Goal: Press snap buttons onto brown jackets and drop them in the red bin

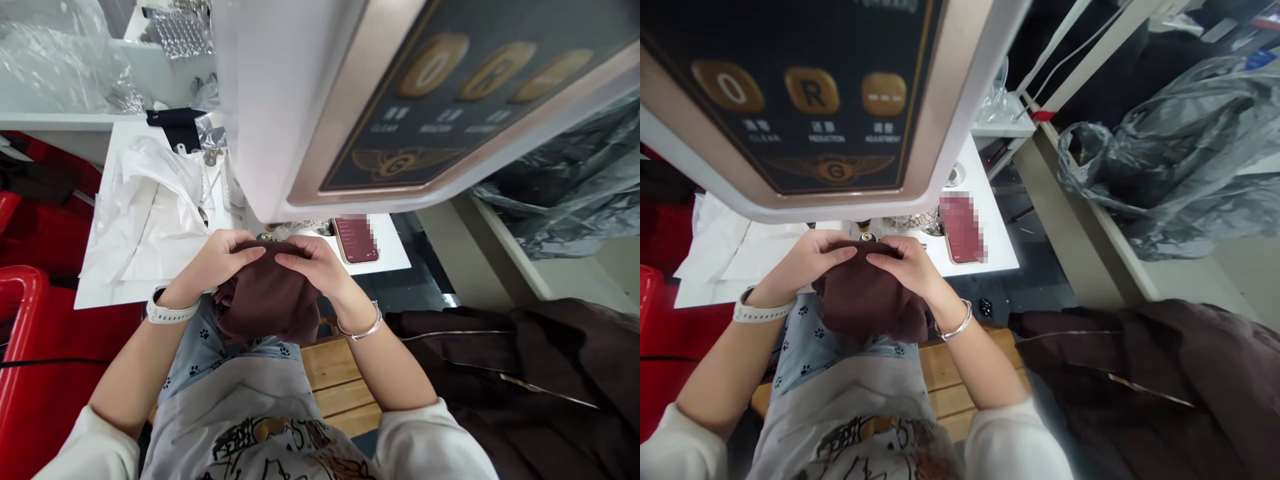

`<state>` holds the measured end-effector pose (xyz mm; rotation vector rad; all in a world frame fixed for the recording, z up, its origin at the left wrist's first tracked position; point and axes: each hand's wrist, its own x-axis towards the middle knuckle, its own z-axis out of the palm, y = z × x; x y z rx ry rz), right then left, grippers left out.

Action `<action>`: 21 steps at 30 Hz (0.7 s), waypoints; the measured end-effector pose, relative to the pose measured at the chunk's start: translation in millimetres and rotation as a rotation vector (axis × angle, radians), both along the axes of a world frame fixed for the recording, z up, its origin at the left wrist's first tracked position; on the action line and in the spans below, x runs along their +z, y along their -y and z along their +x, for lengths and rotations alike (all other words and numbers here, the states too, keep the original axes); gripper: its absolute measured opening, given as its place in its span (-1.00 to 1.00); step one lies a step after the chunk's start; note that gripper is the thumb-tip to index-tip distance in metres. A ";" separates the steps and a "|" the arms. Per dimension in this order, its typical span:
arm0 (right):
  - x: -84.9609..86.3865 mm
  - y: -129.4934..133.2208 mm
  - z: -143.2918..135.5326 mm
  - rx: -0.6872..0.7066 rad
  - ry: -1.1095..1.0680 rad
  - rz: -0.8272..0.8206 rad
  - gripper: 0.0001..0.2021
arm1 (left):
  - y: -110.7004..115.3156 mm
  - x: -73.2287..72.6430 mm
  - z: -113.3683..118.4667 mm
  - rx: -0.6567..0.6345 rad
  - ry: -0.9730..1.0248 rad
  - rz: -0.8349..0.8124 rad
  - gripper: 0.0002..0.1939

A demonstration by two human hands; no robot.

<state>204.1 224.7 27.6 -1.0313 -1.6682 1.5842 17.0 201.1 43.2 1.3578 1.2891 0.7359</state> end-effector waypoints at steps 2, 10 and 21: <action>-3.2 -6.0 -1.7 -0.026 -0.006 0.016 -0.81 | -5.5 -2.8 0.8 0.034 -0.020 0.036 -0.73; -17.2 -30.6 -7.7 -0.043 -0.118 -0.082 -0.79 | -28.3 -10.8 4.8 0.121 0.007 0.051 -0.76; -22.0 -33.7 -9.8 -0.057 -0.073 -0.083 -0.79 | -37.2 -24.9 -2.3 0.060 -0.142 0.115 -0.68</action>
